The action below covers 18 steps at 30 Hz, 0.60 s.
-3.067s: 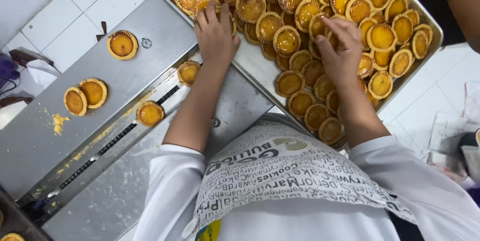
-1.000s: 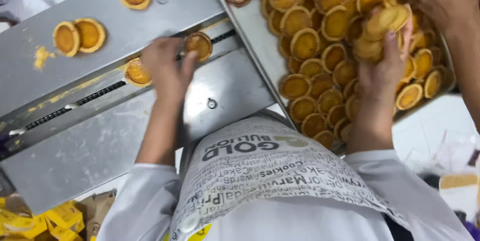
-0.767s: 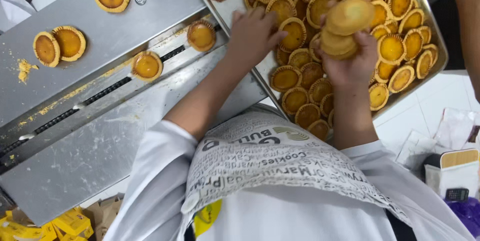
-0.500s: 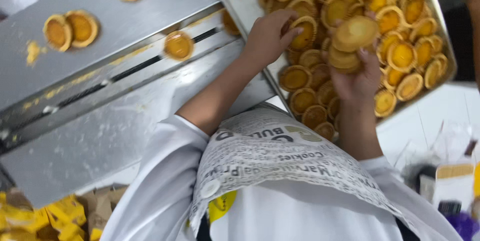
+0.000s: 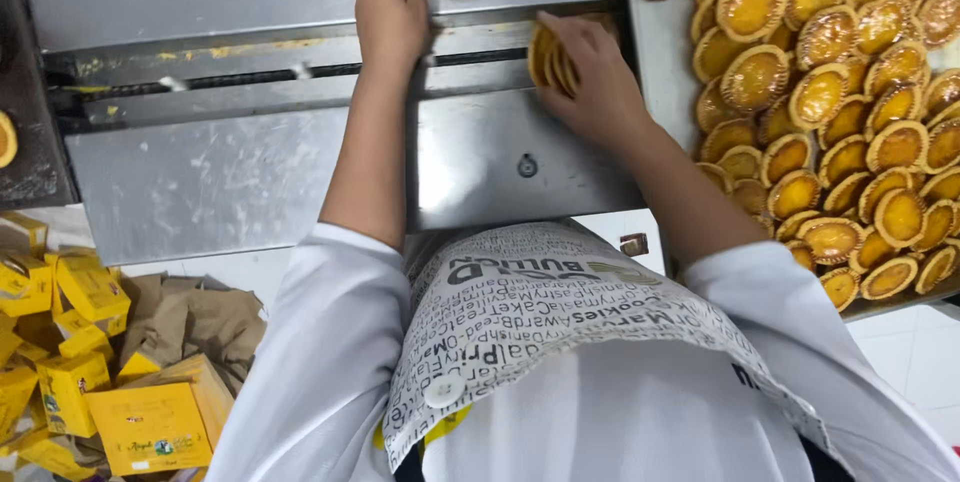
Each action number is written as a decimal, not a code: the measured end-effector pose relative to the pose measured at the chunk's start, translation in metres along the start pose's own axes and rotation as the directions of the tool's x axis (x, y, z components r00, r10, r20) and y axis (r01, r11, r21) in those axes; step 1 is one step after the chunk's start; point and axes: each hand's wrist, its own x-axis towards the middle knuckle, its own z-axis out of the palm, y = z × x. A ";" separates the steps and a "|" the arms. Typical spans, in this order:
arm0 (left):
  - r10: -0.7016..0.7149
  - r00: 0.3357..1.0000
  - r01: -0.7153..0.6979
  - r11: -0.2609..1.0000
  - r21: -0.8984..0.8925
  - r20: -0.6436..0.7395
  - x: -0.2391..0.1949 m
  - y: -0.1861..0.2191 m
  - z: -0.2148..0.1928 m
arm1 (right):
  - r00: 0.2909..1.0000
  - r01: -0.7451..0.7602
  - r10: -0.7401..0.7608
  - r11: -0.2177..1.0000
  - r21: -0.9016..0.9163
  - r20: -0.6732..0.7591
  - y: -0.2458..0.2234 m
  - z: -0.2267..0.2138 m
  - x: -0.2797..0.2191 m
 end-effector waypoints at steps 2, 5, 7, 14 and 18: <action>-0.014 1.000 0.014 0.998 -0.057 -0.002 -0.024 -0.014 -0.021 | 0.999 0.029 -0.035 0.978 -0.208 -0.022 0.011 0.023 0.023; -0.079 0.997 0.079 0.979 -0.188 0.008 -0.066 -0.029 -0.065 | 0.997 0.054 -0.068 0.924 -0.378 -0.024 0.011 0.045 0.039; -0.139 0.990 0.140 0.956 -0.259 0.023 -0.096 -0.040 -0.097 | 0.998 0.057 -0.061 0.936 -0.348 0.001 -0.002 0.059 0.045; -0.325 0.946 0.295 0.871 -0.393 -0.009 -0.147 -0.070 -0.176 | 0.943 0.194 -0.226 0.970 -0.147 -0.244 -0.049 0.114 0.066; -0.367 0.930 0.341 0.832 -0.437 0.026 -0.157 -0.093 -0.199 | 0.867 0.186 -0.242 0.968 -0.166 -0.436 -0.058 0.123 0.066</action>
